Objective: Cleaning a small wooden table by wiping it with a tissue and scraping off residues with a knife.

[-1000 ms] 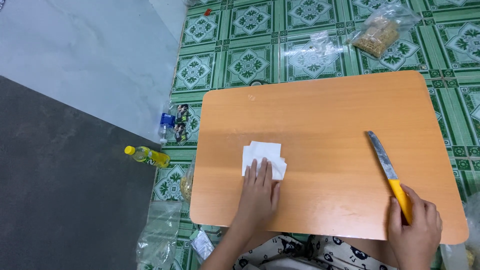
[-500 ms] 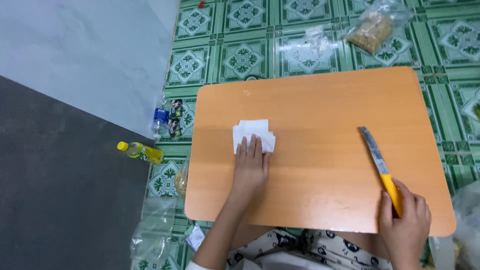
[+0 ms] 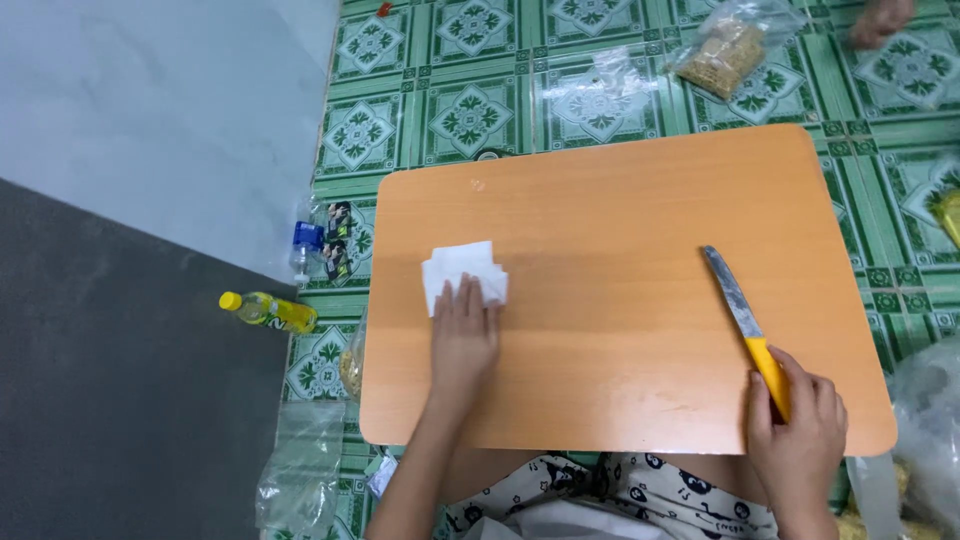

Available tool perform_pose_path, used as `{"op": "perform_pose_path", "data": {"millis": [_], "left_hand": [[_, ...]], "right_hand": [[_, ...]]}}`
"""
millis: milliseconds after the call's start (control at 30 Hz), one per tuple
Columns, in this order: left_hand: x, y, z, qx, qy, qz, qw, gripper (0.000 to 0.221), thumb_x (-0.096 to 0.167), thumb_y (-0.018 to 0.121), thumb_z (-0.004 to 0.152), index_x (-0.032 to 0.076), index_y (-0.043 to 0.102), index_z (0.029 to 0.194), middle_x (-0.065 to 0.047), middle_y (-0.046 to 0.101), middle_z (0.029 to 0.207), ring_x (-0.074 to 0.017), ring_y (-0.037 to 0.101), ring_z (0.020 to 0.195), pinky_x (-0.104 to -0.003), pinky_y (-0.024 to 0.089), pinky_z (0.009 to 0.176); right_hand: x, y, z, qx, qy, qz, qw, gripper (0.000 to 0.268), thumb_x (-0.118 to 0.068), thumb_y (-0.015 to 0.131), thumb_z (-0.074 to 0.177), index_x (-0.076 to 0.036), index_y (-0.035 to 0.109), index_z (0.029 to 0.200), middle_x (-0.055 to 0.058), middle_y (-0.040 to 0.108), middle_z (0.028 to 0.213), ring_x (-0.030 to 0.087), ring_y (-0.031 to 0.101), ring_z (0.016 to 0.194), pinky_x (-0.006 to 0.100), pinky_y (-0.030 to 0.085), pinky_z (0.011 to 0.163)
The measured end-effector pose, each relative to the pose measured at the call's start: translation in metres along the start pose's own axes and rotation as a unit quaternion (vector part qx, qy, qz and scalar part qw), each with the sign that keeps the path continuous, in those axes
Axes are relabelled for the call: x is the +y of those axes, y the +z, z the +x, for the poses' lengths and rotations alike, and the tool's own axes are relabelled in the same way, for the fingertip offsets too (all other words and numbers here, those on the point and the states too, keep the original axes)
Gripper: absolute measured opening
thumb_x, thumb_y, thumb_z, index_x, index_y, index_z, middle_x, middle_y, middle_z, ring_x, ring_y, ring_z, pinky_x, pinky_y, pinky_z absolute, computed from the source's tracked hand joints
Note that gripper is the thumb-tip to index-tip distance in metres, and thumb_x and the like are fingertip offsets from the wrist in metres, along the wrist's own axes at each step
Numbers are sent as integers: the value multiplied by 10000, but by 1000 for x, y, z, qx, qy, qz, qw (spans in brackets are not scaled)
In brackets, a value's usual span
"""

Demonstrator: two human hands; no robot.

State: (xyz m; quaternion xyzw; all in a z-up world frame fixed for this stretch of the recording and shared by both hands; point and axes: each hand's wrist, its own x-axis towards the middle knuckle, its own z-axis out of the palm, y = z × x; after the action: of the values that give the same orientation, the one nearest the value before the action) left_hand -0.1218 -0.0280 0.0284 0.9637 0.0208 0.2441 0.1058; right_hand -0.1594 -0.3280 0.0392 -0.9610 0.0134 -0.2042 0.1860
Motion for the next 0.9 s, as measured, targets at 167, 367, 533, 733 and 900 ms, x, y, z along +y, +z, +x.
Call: {"op": "perform_pose_path", "data": {"millis": [167, 367, 533, 733, 900], "left_hand": [[-10, -27, 5, -90, -111, -4, 990, 414, 281, 368, 821, -37, 485, 1058, -172, 473, 1137, -369, 377, 1102, -408, 312, 888], [-9, -24, 1, -54, -131, -12, 990, 406, 247, 420, 795, -68, 489, 1041, -209, 463, 1132, -391, 368, 1101, -428, 261, 924], [1, -12, 4, -62, -138, 17, 988, 468, 296, 397, 806, -110, 465, 1029, -279, 431, 1127, -458, 350, 1083, -480, 242, 919], [33, 5, 9, -80, -90, -17, 993, 530, 274, 374, 823, -136, 320, 1154, -281, 328, 1217, -424, 250, 1162, -473, 161, 962], [78, 22, 14, -16, 42, -35, 998, 515, 263, 421, 795, -146, 401, 1107, -273, 389, 1185, -420, 322, 1130, -469, 201, 962]], "right_hand": [[2, -1, 2, 4, 8, -4, 1000, 320, -110, 573, 791, -26, 566, 1099, 133, 506, 852, 265, 499, 757, 342, 390, 718], [-2, -3, 3, 9, 6, -7, 1000, 328, -112, 576, 792, -36, 563, 1111, 131, 505, 852, 265, 495, 757, 338, 387, 714], [-1, -1, 3, 1, 9, -12, 1000, 320, -123, 578, 801, -36, 571, 1109, 137, 512, 864, 266, 500, 757, 344, 383, 721], [0, 0, 1, -4, 5, -25, 1000, 326, -118, 582, 816, -24, 578, 1128, 137, 505, 878, 264, 496, 775, 343, 385, 724], [-1, 0, 0, -6, 2, -21, 1000, 311, -95, 574, 832, -11, 574, 1132, 142, 495, 880, 271, 487, 763, 342, 375, 735]]}}
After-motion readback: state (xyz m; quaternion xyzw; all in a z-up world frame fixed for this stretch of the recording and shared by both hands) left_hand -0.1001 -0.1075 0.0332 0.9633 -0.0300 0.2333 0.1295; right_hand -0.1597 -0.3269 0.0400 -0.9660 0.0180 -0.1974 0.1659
